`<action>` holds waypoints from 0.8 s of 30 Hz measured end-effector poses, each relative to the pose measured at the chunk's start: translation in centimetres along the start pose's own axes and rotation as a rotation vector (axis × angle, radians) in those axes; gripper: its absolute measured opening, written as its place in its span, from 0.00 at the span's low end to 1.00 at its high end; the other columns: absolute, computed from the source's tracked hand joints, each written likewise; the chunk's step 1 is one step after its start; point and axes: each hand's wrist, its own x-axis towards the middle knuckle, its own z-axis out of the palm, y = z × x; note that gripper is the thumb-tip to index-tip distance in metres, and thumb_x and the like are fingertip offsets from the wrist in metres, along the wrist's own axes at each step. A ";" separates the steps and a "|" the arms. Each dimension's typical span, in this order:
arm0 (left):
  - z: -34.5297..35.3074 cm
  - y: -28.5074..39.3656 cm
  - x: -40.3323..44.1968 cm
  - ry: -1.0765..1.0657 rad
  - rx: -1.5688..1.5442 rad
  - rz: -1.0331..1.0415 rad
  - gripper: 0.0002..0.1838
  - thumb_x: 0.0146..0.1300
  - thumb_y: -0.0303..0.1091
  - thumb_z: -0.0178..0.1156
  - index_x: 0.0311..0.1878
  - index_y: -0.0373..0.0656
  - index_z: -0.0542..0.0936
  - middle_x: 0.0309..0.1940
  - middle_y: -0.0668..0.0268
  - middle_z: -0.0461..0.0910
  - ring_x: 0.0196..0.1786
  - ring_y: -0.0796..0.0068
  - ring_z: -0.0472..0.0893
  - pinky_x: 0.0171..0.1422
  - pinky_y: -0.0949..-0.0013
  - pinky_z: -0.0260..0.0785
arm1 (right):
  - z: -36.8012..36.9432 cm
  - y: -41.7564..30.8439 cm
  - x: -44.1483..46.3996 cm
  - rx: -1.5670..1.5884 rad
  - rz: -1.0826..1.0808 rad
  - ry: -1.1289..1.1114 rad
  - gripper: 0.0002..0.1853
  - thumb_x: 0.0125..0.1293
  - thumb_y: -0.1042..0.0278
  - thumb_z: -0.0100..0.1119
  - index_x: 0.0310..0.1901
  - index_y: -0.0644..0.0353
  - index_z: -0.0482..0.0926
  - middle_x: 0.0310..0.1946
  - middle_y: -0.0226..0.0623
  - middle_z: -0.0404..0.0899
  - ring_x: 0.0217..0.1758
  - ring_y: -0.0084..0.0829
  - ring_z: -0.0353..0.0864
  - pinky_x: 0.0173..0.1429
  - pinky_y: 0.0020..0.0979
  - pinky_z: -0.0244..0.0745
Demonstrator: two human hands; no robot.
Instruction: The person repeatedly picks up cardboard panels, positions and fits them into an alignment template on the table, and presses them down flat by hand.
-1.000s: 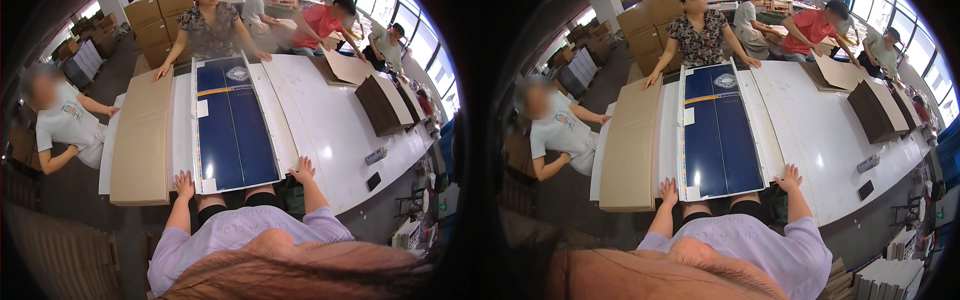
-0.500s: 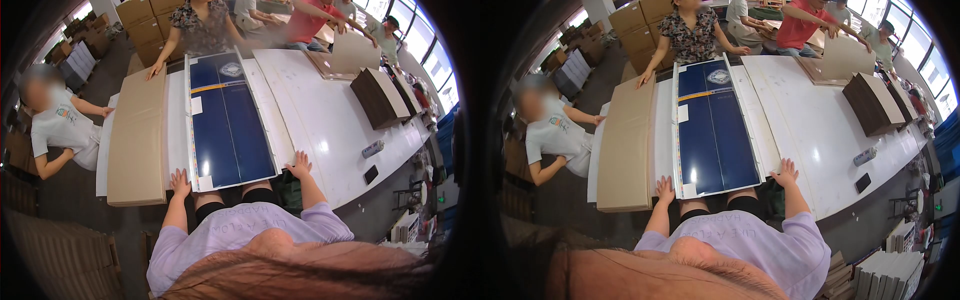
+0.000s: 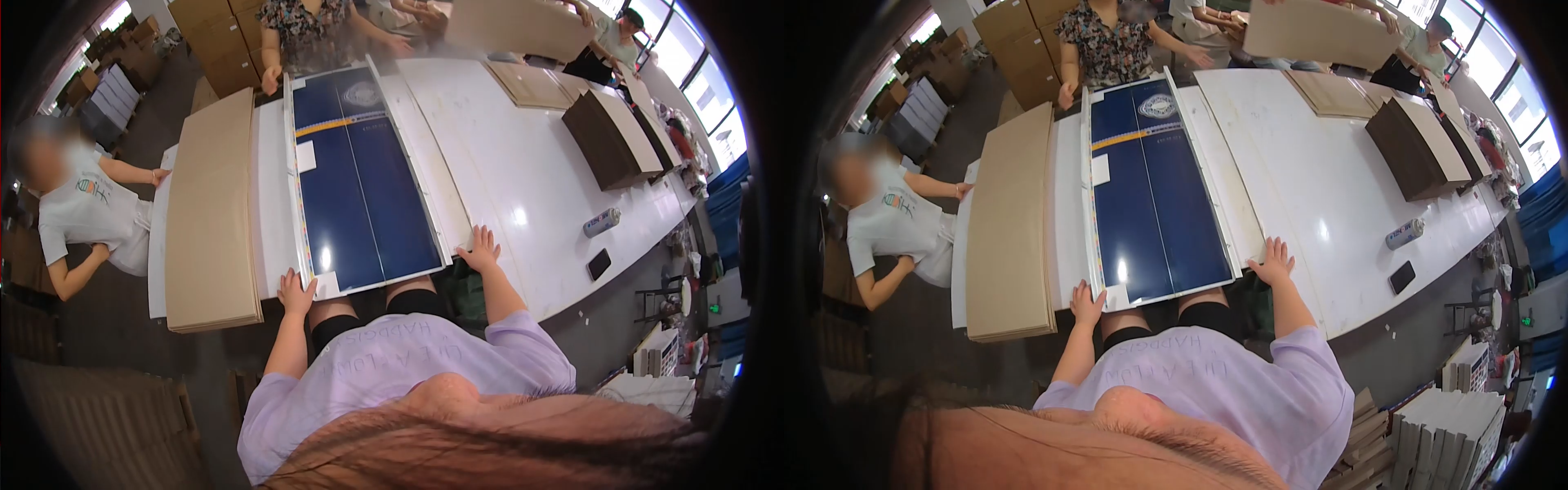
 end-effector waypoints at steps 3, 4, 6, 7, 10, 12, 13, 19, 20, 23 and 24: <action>1.4 0.0 -0.2 0.107 0.071 0.015 0.29 0.56 0.46 0.62 0.59 0.44 0.74 0.66 0.60 0.66 0.71 0.50 0.60 0.69 0.37 0.51 | 0.0 -0.1 0.0 0.002 -0.005 0.007 0.53 0.54 0.35 0.58 0.75 0.49 0.45 0.77 0.40 0.37 0.80 0.40 0.31 0.75 0.59 0.30; 1.5 -0.5 -0.2 0.096 0.076 0.026 0.28 0.56 0.46 0.62 0.59 0.44 0.75 0.66 0.61 0.67 0.71 0.50 0.61 0.69 0.38 0.51 | -0.1 -0.1 -0.1 0.005 -0.007 0.010 0.53 0.54 0.35 0.58 0.75 0.49 0.45 0.77 0.40 0.37 0.80 0.40 0.31 0.75 0.59 0.31; 1.2 -0.8 -0.1 0.085 0.081 0.055 0.27 0.56 0.46 0.62 0.58 0.44 0.76 0.65 0.61 0.69 0.70 0.51 0.61 0.69 0.40 0.52 | -0.2 -0.2 -0.1 0.007 -0.009 0.010 0.53 0.54 0.35 0.58 0.75 0.49 0.45 0.77 0.40 0.37 0.80 0.41 0.31 0.75 0.59 0.31; 0.9 -0.7 -0.4 0.105 0.066 0.064 0.27 0.56 0.46 0.62 0.57 0.43 0.77 0.64 0.61 0.70 0.70 0.51 0.62 0.69 0.40 0.52 | -0.2 -0.1 0.0 0.008 -0.009 0.007 0.53 0.54 0.35 0.58 0.75 0.49 0.45 0.77 0.40 0.37 0.80 0.41 0.31 0.75 0.59 0.31; 0.3 -0.8 -1.1 0.082 0.073 0.056 0.26 0.56 0.45 0.62 0.56 0.43 0.78 0.65 0.62 0.69 0.70 0.51 0.61 0.69 0.40 0.52 | -0.1 0.4 0.3 0.017 -0.014 0.012 0.51 0.55 0.35 0.58 0.74 0.48 0.47 0.77 0.40 0.38 0.80 0.41 0.32 0.74 0.59 0.31; -0.1 -0.7 -1.1 0.040 0.098 0.065 0.28 0.55 0.45 0.62 0.58 0.43 0.75 0.66 0.59 0.67 0.71 0.49 0.60 0.69 0.40 0.51 | 0.4 0.5 0.8 0.041 -0.006 0.022 0.49 0.56 0.36 0.57 0.74 0.49 0.49 0.77 0.41 0.41 0.80 0.41 0.34 0.74 0.60 0.33; -0.3 -0.5 -1.2 0.020 0.108 0.072 0.30 0.55 0.45 0.63 0.60 0.43 0.74 0.67 0.58 0.66 0.71 0.48 0.59 0.69 0.40 0.51 | 0.8 0.6 1.3 0.061 0.006 0.029 0.48 0.57 0.37 0.57 0.74 0.49 0.50 0.76 0.41 0.42 0.80 0.41 0.35 0.73 0.62 0.35; -2.8 3.5 -0.5 0.243 -0.002 0.204 0.41 0.56 0.40 0.62 0.71 0.42 0.57 0.69 0.46 0.58 0.71 0.40 0.56 0.73 0.45 0.47 | 0.5 1.1 7.9 0.841 -0.094 0.151 0.36 0.68 0.42 0.47 0.72 0.52 0.54 0.73 0.42 0.53 0.76 0.39 0.52 0.73 0.54 0.46; -3.2 4.8 0.0 0.294 -0.055 0.290 0.39 0.58 0.38 0.61 0.71 0.40 0.57 0.69 0.47 0.59 0.71 0.41 0.56 0.74 0.48 0.47 | 0.8 1.4 10.1 1.115 -0.158 0.137 0.35 0.70 0.43 0.45 0.72 0.53 0.54 0.72 0.42 0.55 0.75 0.39 0.55 0.72 0.52 0.49; -2.9 10.2 2.4 0.218 -0.306 0.552 0.33 0.63 0.34 0.56 0.70 0.37 0.58 0.69 0.48 0.60 0.72 0.46 0.58 0.75 0.54 0.48 | -2.2 -0.3 12.3 1.730 0.042 -0.068 0.33 0.73 0.43 0.41 0.72 0.52 0.52 0.71 0.41 0.57 0.72 0.38 0.59 0.67 0.45 0.58; -2.4 12.2 2.9 0.155 -0.376 0.579 0.29 0.68 0.35 0.51 0.70 0.36 0.59 0.68 0.50 0.61 0.72 0.51 0.59 0.75 0.57 0.48 | -1.8 -0.3 13.8 1.902 0.050 -0.098 0.33 0.73 0.43 0.40 0.72 0.51 0.51 0.71 0.41 0.56 0.72 0.39 0.59 0.66 0.45 0.60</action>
